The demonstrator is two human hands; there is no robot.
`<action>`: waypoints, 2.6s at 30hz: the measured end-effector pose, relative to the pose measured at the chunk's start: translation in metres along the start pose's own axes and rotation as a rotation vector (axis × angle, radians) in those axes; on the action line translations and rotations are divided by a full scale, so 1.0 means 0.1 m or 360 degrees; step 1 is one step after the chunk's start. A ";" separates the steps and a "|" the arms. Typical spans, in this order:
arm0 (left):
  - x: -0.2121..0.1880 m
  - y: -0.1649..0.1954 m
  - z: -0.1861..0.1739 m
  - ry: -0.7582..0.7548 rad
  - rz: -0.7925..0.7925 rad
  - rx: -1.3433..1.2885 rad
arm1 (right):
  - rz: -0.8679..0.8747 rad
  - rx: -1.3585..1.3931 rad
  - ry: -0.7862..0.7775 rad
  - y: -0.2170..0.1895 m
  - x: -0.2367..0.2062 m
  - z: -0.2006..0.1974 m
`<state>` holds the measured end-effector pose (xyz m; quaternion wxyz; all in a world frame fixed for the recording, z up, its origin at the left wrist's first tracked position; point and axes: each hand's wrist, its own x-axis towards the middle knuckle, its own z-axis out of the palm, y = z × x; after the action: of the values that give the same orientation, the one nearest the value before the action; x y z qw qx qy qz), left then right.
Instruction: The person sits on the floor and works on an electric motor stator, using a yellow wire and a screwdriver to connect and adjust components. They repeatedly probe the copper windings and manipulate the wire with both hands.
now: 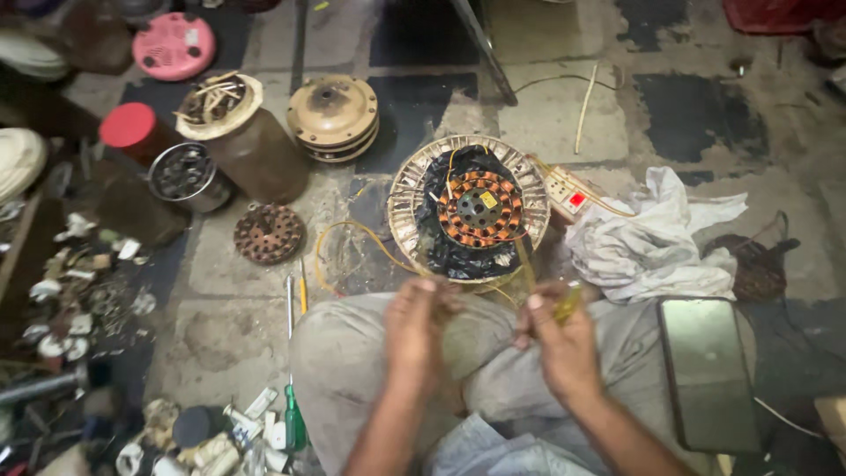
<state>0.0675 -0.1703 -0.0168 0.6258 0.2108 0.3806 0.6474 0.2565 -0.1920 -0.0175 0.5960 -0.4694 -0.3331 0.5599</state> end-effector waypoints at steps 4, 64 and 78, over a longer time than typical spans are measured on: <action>-0.45 -0.22 0.39 -0.0089 -0.0340 -0.0111 | -0.0022 -0.0206 -0.0272 0.05 -0.15 0.09; 1.23 0.63 0.02 -0.0262 0.1358 0.2304 | 0.0061 -0.0659 0.0468 0.00 0.95 -0.16; 1.20 0.68 0.07 -0.0651 0.1935 0.2804 | 0.0086 -0.0730 0.0508 -0.02 0.94 -0.13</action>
<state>0.0136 -0.0474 0.0145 -0.1184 0.8419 0.4318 0.3012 0.2835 -0.1024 -0.0324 0.5040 -0.6829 -0.3405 0.4047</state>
